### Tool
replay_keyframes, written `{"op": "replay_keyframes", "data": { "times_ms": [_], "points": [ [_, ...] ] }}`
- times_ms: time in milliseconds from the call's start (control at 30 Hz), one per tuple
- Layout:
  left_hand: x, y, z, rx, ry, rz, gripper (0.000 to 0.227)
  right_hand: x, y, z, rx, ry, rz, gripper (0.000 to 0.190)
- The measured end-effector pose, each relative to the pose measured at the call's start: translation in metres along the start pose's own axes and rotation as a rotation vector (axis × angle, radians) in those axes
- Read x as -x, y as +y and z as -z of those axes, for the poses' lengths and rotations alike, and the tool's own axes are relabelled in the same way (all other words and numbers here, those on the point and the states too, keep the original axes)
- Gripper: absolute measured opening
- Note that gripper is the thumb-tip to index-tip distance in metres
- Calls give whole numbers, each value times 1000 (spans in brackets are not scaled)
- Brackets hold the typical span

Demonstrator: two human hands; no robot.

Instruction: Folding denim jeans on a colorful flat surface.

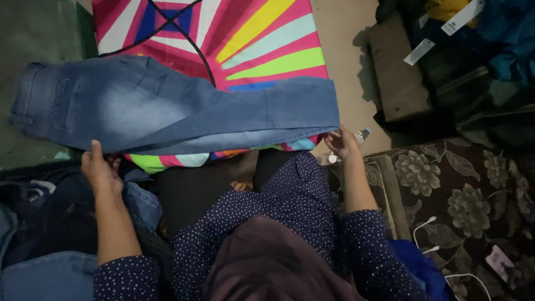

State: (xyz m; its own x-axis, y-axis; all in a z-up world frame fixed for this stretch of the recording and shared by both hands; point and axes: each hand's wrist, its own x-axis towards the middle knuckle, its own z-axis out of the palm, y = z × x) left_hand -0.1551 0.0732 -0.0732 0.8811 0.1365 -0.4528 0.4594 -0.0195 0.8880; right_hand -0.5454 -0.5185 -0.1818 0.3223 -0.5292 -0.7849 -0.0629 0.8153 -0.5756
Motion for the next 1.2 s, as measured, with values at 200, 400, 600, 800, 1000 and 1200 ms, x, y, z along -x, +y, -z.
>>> {"op": "replay_keyframes", "data": {
  "times_ms": [200,400,600,800,1000,1200],
  "points": [
    [-2,-6,1,26,-14,-43,28,-22,9,17,-510,-57,-12,25],
    [-1,-6,-1,-10,8,-50,28,-13,13,9,-924,-88,106,26],
    [-4,-7,2,39,-7,-26,27,-5,33,-23,-967,-192,-26,51],
    [-25,-22,10,139,6,-32,27,58,4,-47,-937,-43,136,27],
    [7,5,-21,87,-45,21,74,53,-9,-53,-126,-123,275,74],
    [15,22,-33,162,-189,51,95,121,-15,-127,124,-121,464,81]
  ]
}}
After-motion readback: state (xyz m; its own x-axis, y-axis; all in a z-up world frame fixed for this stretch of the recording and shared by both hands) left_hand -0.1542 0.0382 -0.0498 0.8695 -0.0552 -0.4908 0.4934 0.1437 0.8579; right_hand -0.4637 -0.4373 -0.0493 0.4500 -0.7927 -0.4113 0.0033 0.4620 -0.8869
